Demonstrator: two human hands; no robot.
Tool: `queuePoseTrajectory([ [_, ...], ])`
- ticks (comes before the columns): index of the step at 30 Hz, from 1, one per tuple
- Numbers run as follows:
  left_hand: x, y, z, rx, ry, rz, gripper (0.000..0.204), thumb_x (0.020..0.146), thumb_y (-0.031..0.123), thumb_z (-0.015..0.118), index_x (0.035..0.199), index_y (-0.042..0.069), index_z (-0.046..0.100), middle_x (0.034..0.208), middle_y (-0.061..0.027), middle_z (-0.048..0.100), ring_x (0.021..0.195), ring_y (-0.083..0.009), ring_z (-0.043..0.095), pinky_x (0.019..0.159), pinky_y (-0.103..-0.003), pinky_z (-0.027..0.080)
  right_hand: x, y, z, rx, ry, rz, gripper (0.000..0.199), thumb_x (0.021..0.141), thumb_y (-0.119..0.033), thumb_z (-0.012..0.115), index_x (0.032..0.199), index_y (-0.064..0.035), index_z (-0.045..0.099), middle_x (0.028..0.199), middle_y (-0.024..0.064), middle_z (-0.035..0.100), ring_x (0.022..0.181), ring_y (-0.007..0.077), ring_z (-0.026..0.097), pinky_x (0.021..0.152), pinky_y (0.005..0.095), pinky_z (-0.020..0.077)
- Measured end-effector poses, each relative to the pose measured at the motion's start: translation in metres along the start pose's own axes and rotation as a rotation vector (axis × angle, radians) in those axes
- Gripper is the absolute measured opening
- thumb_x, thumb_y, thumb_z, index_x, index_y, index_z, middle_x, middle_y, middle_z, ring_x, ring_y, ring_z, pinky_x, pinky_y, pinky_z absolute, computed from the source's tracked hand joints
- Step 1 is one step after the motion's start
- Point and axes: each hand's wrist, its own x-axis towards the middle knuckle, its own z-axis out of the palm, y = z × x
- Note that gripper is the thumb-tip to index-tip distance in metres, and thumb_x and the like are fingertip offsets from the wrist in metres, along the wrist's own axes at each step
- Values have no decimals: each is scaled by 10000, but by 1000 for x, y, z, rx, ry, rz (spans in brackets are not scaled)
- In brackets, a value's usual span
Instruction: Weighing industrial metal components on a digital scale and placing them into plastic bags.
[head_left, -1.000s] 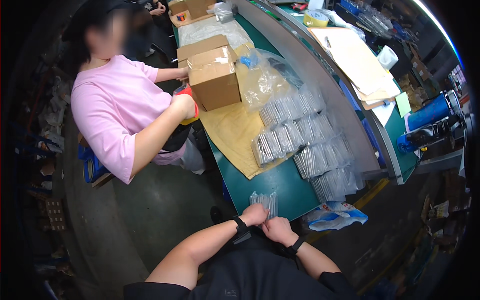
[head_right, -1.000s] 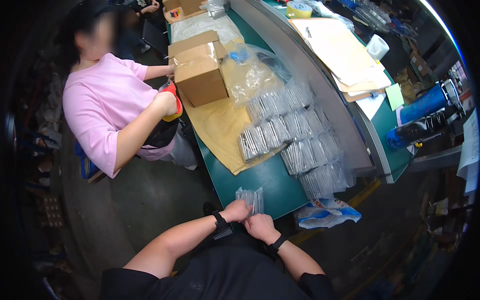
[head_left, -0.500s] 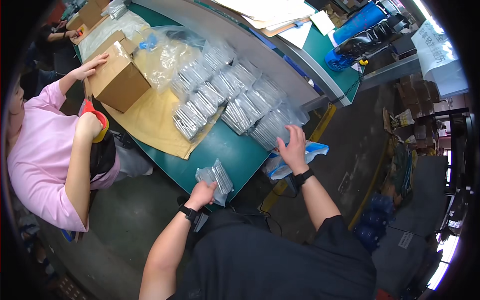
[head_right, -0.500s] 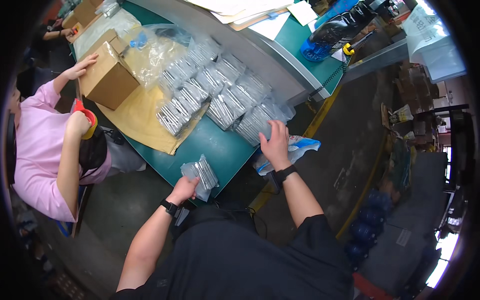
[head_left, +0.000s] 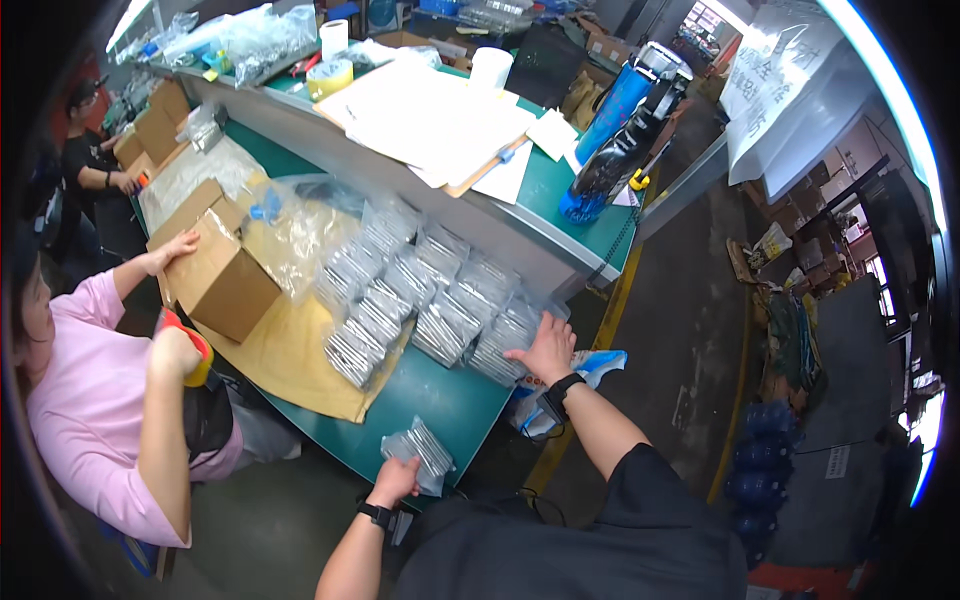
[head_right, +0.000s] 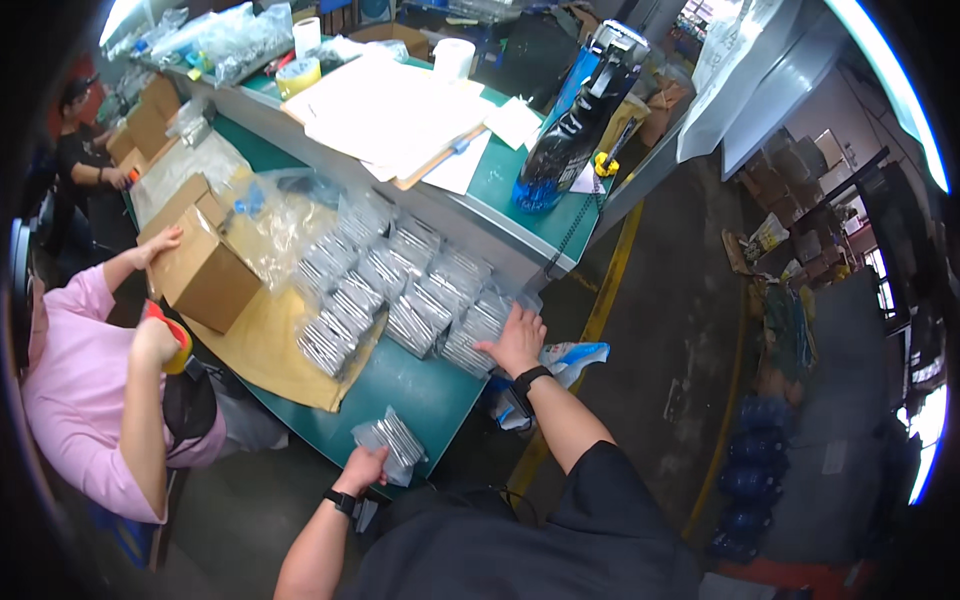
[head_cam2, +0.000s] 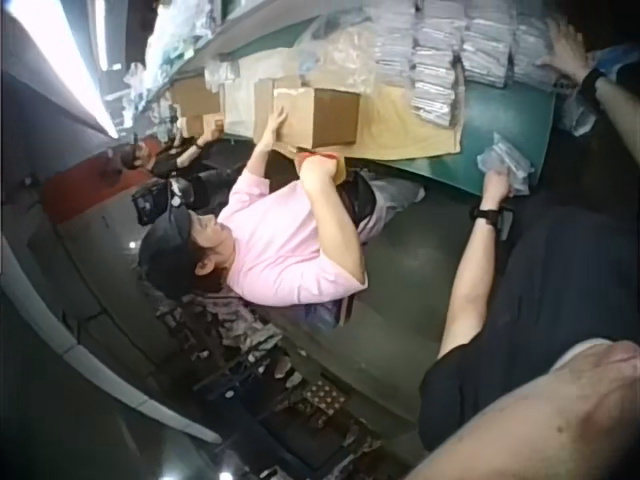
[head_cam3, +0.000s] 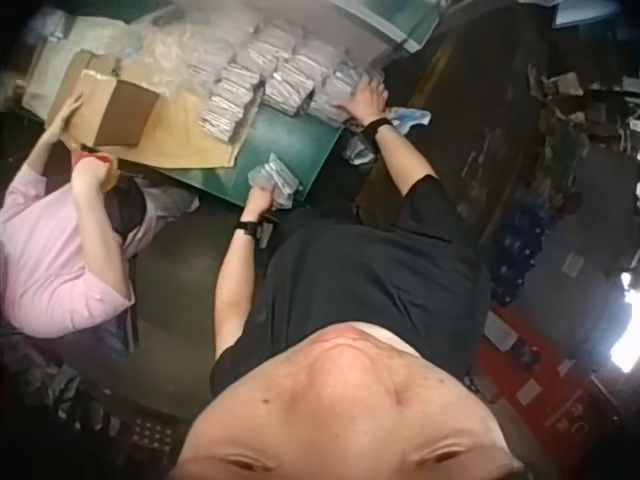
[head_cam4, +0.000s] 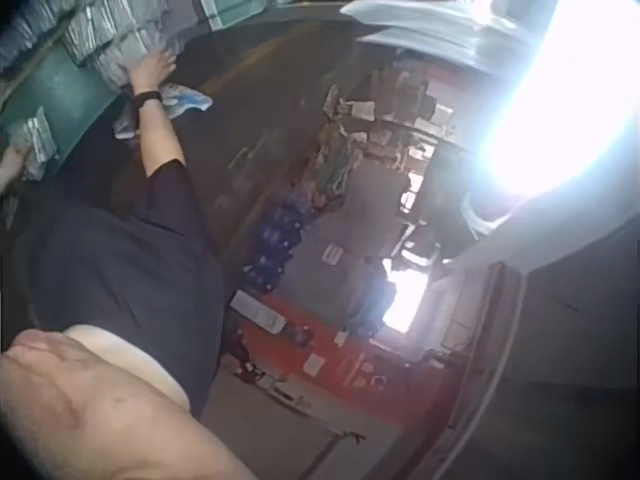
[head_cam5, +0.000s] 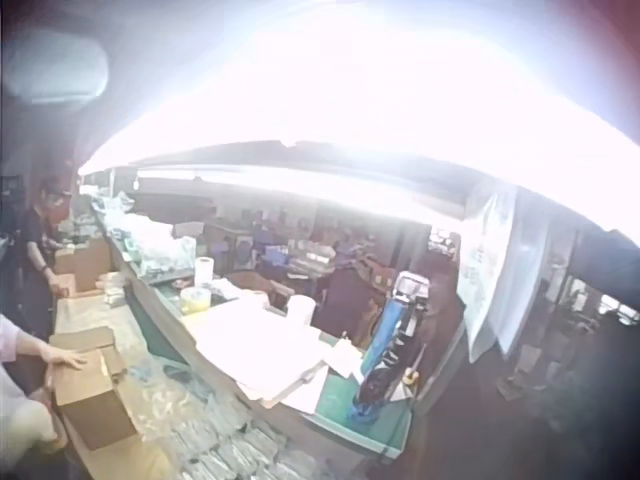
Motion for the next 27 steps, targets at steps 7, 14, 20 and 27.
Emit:
queuePoseTrajectory([
  [7,6,-4,2,-108,-3,50,484,972,317,540,699,-72,631,556,-128,615,467,-207,619,447,-347,492,7,37,24,-22,-94,-149,851,554,-595,815,1165,-59,565,1105,169,629,1062,335,577,856,485,459],
  [14,20,-16,8,-132,-53,116,391,981,276,539,827,-74,620,620,-136,629,451,-204,601,424,-333,502,13,59,40,-1,-87,-317,434,694,-400,754,979,-98,625,1006,116,641,1021,329,583,878,453,452],
  [20,10,-18,4,-142,-57,88,288,986,228,530,919,-45,593,665,-117,634,467,-186,588,416,-327,505,-1,62,41,95,33,-291,355,721,-315,736,990,-105,639,1031,90,629,1062,317,559,901,444,442],
  [27,14,-12,7,-230,-1,92,417,967,295,559,769,-69,612,577,-128,618,444,-210,602,435,-340,491,-18,53,17,214,146,-244,369,728,-241,756,1036,-84,627,1048,95,612,1016,331,573,884,442,465],
])
